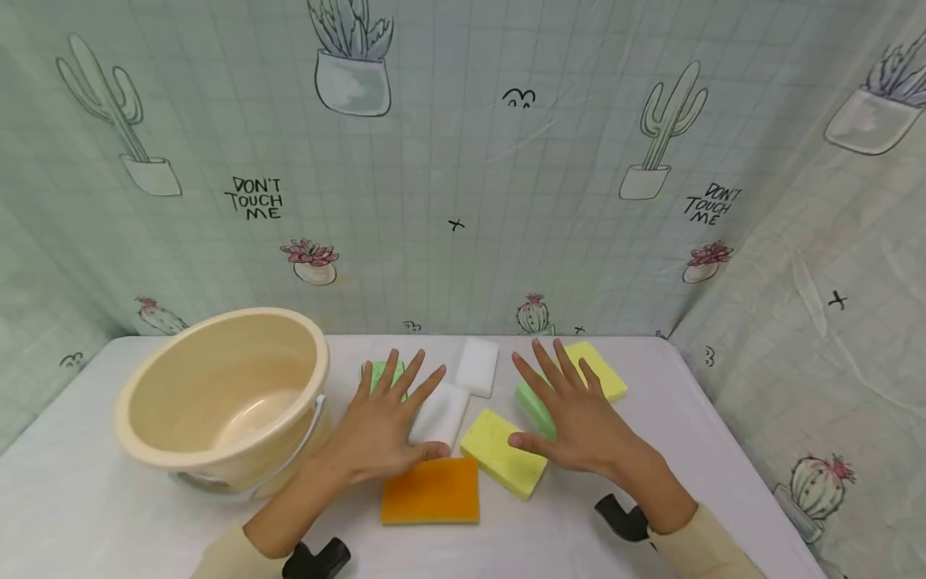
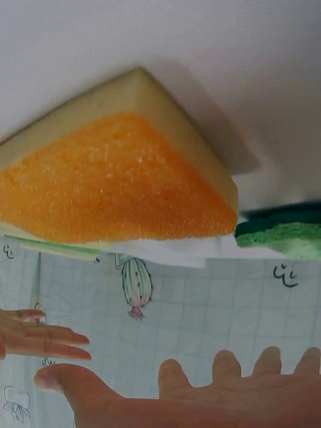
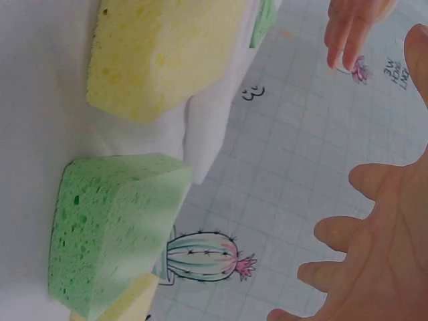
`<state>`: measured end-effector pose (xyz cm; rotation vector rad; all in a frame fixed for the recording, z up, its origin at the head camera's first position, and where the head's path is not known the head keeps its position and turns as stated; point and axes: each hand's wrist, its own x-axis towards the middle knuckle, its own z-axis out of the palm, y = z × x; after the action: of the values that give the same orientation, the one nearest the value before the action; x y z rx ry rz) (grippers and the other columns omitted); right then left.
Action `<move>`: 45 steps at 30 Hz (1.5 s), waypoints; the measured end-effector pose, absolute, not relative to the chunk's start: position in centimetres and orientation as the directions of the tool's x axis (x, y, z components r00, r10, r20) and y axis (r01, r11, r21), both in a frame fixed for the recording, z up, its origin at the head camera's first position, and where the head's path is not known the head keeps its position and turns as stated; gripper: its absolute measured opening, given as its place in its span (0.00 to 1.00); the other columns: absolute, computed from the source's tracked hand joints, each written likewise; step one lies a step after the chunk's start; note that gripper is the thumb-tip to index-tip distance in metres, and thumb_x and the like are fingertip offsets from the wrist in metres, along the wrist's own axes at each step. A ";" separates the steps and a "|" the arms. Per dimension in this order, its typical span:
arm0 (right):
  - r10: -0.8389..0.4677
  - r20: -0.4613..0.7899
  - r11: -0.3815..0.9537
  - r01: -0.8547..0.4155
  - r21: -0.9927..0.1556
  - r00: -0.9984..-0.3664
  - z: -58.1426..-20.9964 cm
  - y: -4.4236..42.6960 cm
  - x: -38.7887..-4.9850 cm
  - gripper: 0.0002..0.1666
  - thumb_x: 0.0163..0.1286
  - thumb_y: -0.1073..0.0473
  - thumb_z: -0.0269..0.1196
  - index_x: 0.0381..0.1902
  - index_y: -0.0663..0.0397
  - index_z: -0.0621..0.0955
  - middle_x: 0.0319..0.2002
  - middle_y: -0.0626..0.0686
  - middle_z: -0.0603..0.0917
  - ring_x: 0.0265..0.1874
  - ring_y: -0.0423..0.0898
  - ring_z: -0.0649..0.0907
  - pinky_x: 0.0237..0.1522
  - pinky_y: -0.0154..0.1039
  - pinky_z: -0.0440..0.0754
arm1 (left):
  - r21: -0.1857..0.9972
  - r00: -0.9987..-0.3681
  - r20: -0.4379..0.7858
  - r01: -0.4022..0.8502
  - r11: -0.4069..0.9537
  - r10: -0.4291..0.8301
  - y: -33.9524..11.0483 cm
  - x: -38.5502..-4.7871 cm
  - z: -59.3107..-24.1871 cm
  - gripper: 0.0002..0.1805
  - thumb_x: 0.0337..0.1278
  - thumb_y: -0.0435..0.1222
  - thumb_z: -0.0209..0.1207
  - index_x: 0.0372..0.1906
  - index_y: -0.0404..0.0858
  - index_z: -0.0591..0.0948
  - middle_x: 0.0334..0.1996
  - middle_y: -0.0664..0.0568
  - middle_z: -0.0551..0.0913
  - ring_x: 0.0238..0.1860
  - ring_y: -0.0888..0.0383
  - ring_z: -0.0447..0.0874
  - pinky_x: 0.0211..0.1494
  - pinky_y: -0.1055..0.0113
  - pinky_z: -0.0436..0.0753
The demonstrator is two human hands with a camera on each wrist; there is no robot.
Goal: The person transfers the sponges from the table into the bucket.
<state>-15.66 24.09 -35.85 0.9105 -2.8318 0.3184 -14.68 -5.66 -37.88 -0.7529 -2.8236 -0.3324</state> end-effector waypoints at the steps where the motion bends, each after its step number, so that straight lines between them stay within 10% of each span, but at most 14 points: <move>1: -0.555 0.209 0.795 -0.587 -0.152 -0.805 -35.8 24.0 -15.6 0.55 0.61 0.32 0.60 0.77 0.40 0.48 0.76 0.56 0.45 0.73 0.60 0.41 0.65 0.66 0.43 | 0.168 -0.849 0.250 0.511 0.843 0.465 -5.7 -14.6 -37.7 0.51 0.48 0.73 0.48 0.76 0.55 0.51 0.75 0.47 0.46 0.72 0.36 0.37 0.67 0.35 0.40; 22: -0.602 0.238 0.703 -0.648 -0.294 -0.762 -37.3 21.0 -12.7 0.61 0.53 0.35 0.68 0.77 0.40 0.49 0.76 0.47 0.46 0.73 0.57 0.45 0.64 0.64 0.47 | 0.085 -0.671 0.446 0.691 0.718 0.593 -7.2 -8.2 -31.5 0.60 0.41 0.74 0.53 0.77 0.54 0.43 0.76 0.52 0.35 0.74 0.43 0.31 0.70 0.42 0.41; 34: -0.657 0.253 0.645 -0.703 -0.301 -0.710 -37.8 20.1 -12.8 0.59 0.54 0.33 0.66 0.76 0.40 0.50 0.75 0.48 0.51 0.72 0.55 0.53 0.60 0.63 0.59 | 0.128 -0.659 0.562 0.666 0.735 0.499 -13.3 -6.3 -28.6 0.55 0.47 0.77 0.34 0.76 0.47 0.54 0.76 0.47 0.43 0.74 0.40 0.36 0.69 0.40 0.39; 45: -0.656 0.186 0.626 -0.665 -0.408 -0.732 -38.8 19.4 -11.7 0.59 0.53 0.36 0.68 0.76 0.36 0.50 0.74 0.42 0.55 0.69 0.44 0.60 0.58 0.60 0.68 | 0.145 -0.661 0.645 0.600 0.787 0.384 -18.7 -6.5 -28.4 0.53 0.49 0.75 0.39 0.74 0.43 0.58 0.75 0.45 0.50 0.73 0.38 0.41 0.69 0.38 0.40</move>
<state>-11.68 19.38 -38.76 1.1436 -2.8155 0.7183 -6.48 -18.69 -28.43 -0.7280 -2.3658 -0.4645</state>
